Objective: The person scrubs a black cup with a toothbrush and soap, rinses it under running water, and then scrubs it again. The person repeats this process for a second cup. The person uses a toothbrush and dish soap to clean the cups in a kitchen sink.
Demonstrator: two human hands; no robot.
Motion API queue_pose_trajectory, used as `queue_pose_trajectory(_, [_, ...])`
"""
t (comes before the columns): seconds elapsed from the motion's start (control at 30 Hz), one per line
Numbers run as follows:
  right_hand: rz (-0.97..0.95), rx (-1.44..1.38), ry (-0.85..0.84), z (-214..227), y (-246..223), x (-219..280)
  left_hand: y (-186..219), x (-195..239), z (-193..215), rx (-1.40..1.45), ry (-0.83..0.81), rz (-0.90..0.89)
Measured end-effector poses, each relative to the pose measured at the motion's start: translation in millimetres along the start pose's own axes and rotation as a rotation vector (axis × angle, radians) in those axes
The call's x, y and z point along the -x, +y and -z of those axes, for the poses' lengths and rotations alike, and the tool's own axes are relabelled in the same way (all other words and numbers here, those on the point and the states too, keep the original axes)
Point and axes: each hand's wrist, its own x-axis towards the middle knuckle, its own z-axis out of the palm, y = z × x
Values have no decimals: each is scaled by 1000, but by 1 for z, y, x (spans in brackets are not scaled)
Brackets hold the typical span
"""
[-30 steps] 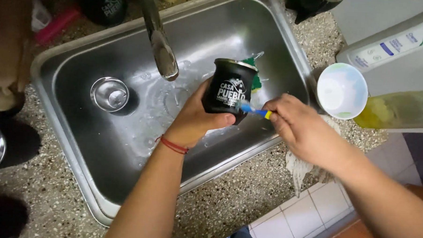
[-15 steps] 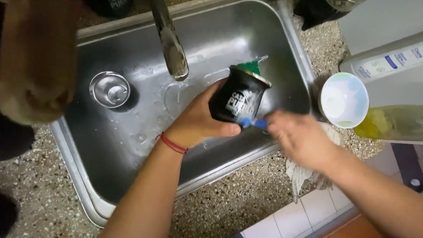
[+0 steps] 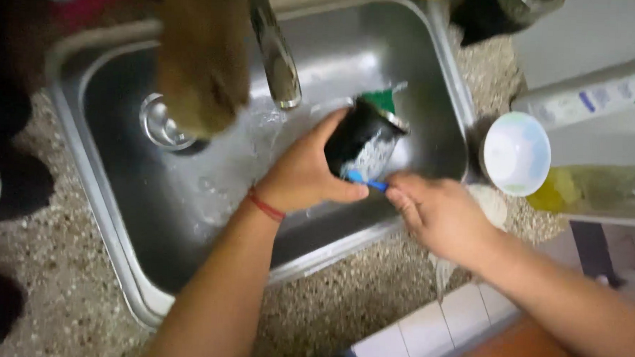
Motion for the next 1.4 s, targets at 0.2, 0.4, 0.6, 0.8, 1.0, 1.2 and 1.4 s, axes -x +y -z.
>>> queue_pose_trajectory(0.2, [-70,8,-40,9,-13,-1,2,1,-2,-118,0,35])
queue_pose_trajectory(0.4, [-85,-99,-19,14,-10,7,10,6,-4,-16,-46,53])
queue_pose_trajectory(0.6, [-110,-117,-9,17,-2,20,-14,2,-15,421,-89,-102])
queue_pose_trajectory(0.8, [-40,-180,82,2,18,36,9,7,-35,929,-124,-72])
queue_pose_trajectory(1.0, [34,-193,134,-4,26,46,2,11,-43,1070,-58,43])
queue_pose_trajectory(1.2, [-110,69,510,4,81,116,21,9,-34,954,33,24])
queue_pose_trajectory(1.4, [-36,85,507,-30,107,139,27,8,-45,829,-29,-16])
